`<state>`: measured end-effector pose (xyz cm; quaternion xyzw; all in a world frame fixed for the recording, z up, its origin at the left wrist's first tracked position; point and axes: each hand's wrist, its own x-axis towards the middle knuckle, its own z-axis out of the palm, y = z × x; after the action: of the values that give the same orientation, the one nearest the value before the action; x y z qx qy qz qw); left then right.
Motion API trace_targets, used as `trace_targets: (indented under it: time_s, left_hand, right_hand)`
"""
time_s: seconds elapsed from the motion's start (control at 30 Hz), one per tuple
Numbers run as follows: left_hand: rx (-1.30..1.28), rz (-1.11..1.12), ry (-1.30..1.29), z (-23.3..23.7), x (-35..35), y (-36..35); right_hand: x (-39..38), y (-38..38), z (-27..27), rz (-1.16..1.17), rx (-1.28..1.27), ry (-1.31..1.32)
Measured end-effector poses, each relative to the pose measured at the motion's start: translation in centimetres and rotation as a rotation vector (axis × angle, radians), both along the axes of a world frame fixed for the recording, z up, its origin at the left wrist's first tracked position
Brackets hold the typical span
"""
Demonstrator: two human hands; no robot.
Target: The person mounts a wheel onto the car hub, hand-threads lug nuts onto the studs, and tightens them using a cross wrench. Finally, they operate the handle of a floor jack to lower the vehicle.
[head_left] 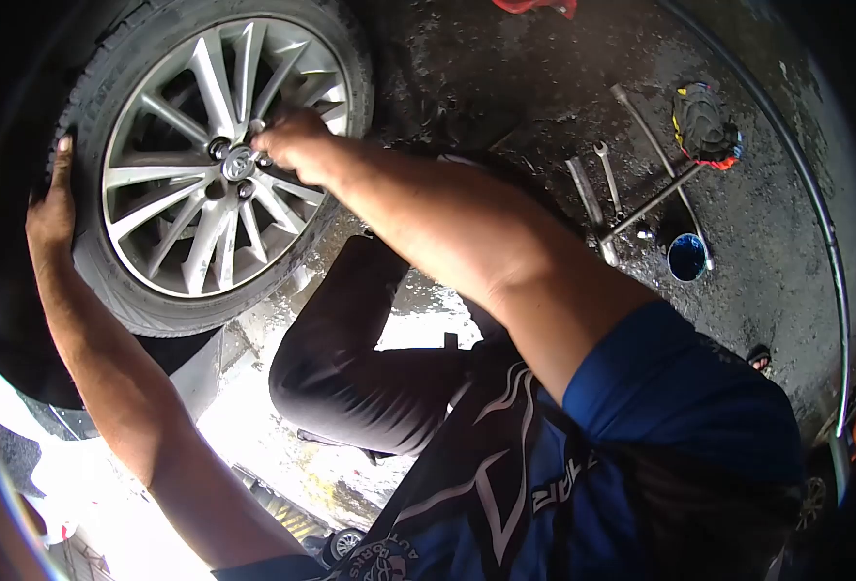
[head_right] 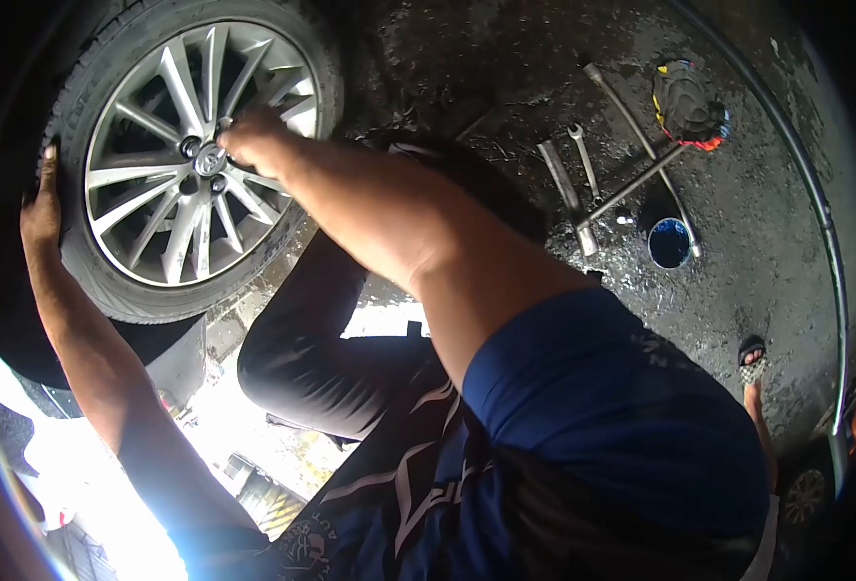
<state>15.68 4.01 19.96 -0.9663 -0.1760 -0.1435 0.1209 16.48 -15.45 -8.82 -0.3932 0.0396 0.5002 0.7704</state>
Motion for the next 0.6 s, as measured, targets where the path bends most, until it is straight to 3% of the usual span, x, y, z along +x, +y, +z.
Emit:
trace_targets:
  time_s: [0.1,0.2,0.23,0.5,0.53,0.6]
  left_hand:
    - [-0.036,0.057,0.008,0.1,0.0,0.0]
    - [-0.028,0.119,0.006,0.1,-0.5,-0.1]
    - [-0.013,0.141,0.000,-0.1,-0.5,0.0]
    - [0.052,0.336,-0.006,0.0,-0.6,-2.2]
    - [0.041,0.334,-0.006,-0.1,-0.6,-2.8]
    - [0.040,0.315,-0.015,-0.2,-0.7,-3.7]
  right_hand:
    - [-3.9,2.2,2.4,-0.071,0.016,0.139]
    - [-6.2,4.0,3.7,-0.121,-0.095,0.028]
    - [-6.5,4.9,3.7,-0.137,-0.176,-0.130]
    - [-7.5,7.2,3.7,-0.216,-0.288,-0.318]
    - [-7.7,7.4,3.7,-0.174,-0.201,-0.084]
    - [-7.8,7.2,4.3,-0.166,-0.266,-0.117]
